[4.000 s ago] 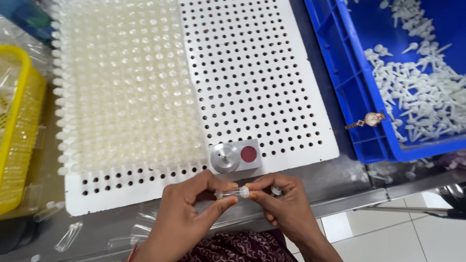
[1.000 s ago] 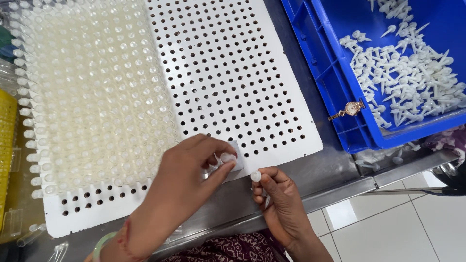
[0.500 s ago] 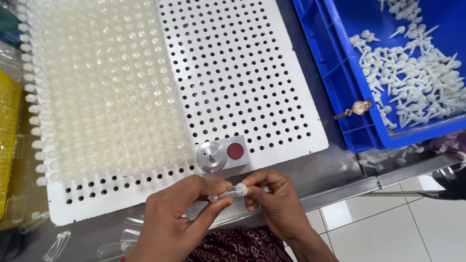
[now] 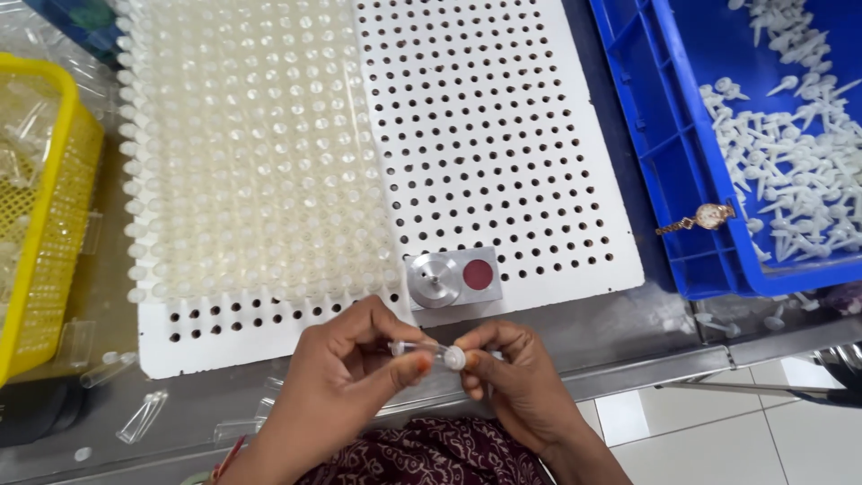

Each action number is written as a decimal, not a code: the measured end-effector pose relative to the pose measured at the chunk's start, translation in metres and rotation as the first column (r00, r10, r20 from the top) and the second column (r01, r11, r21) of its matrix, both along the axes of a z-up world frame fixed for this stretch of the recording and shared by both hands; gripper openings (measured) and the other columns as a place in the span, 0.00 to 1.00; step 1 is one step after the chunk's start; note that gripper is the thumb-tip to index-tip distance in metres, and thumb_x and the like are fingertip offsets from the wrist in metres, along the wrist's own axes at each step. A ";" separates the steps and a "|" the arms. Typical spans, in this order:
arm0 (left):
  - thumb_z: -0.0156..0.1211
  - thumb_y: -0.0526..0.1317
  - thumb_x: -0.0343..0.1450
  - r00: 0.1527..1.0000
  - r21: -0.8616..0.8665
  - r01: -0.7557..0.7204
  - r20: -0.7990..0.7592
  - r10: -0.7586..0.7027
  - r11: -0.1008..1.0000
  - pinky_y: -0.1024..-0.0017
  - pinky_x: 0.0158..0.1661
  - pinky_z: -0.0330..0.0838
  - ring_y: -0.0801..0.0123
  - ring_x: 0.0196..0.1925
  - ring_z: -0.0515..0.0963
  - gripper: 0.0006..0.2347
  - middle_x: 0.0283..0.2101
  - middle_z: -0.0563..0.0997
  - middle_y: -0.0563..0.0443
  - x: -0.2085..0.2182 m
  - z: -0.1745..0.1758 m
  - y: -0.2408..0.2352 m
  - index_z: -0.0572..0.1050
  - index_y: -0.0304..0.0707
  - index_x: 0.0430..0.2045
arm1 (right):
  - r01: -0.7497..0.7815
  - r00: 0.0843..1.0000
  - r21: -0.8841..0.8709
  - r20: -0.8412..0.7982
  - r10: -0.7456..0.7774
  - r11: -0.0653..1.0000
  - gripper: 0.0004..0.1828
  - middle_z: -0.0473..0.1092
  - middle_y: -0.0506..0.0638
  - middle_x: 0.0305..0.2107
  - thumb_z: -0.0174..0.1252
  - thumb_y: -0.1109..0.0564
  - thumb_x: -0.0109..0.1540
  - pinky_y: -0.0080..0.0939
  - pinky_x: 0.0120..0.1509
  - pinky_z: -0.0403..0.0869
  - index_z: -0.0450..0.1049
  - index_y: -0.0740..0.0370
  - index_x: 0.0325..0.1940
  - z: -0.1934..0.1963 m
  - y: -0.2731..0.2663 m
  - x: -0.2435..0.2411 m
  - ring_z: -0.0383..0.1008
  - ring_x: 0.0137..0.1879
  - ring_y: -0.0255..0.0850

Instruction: Assembling small clear plastic medical or diagnostic vials by inserting white components and caps.

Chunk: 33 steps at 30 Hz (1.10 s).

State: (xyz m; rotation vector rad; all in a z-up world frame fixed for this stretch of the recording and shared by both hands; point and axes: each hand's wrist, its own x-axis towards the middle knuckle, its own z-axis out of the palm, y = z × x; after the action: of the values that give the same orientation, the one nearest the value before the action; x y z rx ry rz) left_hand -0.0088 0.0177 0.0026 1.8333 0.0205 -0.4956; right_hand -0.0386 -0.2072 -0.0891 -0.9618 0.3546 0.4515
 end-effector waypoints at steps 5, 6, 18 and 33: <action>0.70 0.38 0.68 0.893 0.025 0.041 0.447 -0.048 0.999 0.71 0.39 0.85 0.70 0.41 0.91 0.07 0.38 0.89 0.46 -0.017 -0.002 0.006 0.80 0.33 0.32 | -0.005 0.995 0.048 -0.098 0.010 0.999 0.07 0.76 0.52 0.27 0.66 0.63 0.59 0.29 0.30 0.73 0.79 0.69 0.39 0.005 0.006 -0.003 0.73 0.28 0.32; 0.70 0.38 0.68 0.892 0.029 0.031 0.451 -0.041 0.999 0.71 0.39 0.85 0.70 0.41 0.91 0.07 0.38 0.89 0.46 -0.019 -0.003 0.006 0.80 0.33 0.32 | -0.015 0.995 0.052 -0.094 0.020 0.999 0.07 0.76 0.52 0.27 0.66 0.63 0.59 0.29 0.30 0.73 0.79 0.69 0.39 0.005 0.002 -0.004 0.73 0.28 0.32; 0.71 0.36 0.68 0.915 -0.108 -0.027 0.398 0.069 0.994 0.72 0.37 0.85 0.68 0.37 0.90 0.07 0.35 0.87 0.45 -0.042 -0.038 0.024 0.79 0.33 0.30 | -0.160 0.977 0.014 -0.139 0.161 0.987 0.06 0.76 0.54 0.26 0.64 0.65 0.60 0.32 0.29 0.75 0.78 0.72 0.39 -0.018 0.010 -0.014 0.74 0.26 0.34; 0.69 0.37 0.69 0.929 -0.190 -0.215 0.263 0.261 0.958 0.71 0.34 0.81 0.69 0.31 0.85 0.05 0.36 0.88 0.48 -0.017 -0.011 0.081 0.81 0.36 0.34 | -0.227 0.974 0.229 0.035 0.225 0.946 0.11 0.65 0.45 0.13 0.57 0.55 0.68 0.30 0.12 0.53 0.74 0.68 0.43 -0.046 0.015 -0.026 0.53 0.11 0.28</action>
State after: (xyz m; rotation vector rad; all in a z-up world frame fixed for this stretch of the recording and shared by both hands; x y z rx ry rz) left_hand -0.0258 0.0982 -0.0089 1.7021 0.0073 -0.0553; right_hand -0.0644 -0.1918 -0.1354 -0.7780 0.1779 0.6830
